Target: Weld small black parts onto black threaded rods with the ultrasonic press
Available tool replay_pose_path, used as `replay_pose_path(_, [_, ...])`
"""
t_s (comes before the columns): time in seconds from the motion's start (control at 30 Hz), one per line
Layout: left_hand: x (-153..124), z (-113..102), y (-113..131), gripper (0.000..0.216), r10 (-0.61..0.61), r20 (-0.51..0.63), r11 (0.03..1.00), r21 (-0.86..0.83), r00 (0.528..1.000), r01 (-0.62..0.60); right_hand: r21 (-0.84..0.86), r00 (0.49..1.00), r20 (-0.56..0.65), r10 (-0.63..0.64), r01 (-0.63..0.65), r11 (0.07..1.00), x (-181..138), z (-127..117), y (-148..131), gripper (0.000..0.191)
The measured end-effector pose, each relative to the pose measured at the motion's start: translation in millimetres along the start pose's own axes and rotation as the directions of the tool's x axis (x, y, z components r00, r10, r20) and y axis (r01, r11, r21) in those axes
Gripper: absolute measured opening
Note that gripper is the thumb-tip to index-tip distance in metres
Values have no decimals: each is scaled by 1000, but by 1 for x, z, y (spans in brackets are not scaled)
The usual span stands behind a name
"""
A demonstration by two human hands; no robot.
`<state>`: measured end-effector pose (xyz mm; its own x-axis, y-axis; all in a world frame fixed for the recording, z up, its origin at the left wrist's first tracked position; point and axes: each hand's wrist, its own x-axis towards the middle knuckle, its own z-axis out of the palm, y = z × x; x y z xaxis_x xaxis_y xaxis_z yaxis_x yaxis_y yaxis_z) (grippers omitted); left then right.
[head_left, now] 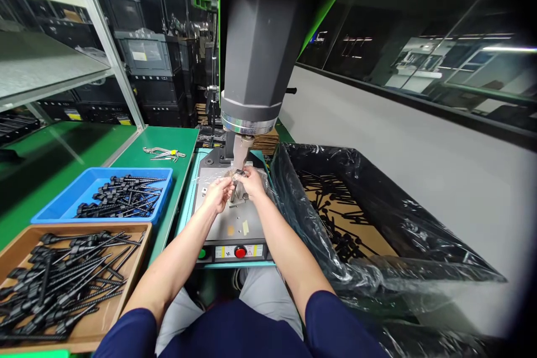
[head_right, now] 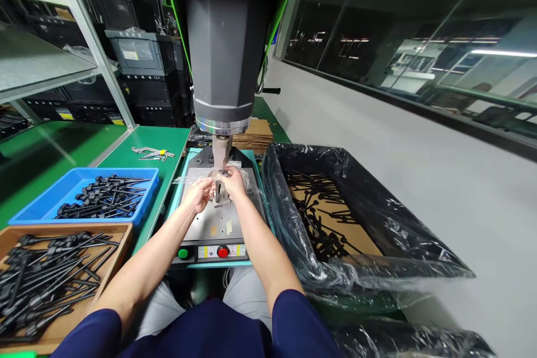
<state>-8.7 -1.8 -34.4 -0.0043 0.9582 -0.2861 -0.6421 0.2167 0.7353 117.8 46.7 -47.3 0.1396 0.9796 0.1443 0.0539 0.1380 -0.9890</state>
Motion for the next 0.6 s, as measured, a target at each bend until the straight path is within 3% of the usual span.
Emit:
replay_pose_path(0.07, [0,-1,1,19,-1,-6,1000,6,1000,1,39,995,99,28,-32,999,1,-6,-3,40])
replay_pose_path(0.17, [1,-1,1,19,-5,-12,1000,14,1000,5,57,973,216,-77,67,996,2,-16,-4,33])
replay_pose_path(0.33, [-1,-1,2,18,-8,-26,999,34,1000,9,-21,949,251,-189,200,980,7,-19,0,27])
replay_pose_path(0.47, [-1,0,1,19,-1,-29,998,58,1000,3,-130,972,122,-201,217,967,7,-7,6,25])
replay_pose_path(0.6, [1,-2,-1,20,8,-31,997,79,999,-6,-245,986,-107,-127,98,965,-1,10,9,28])
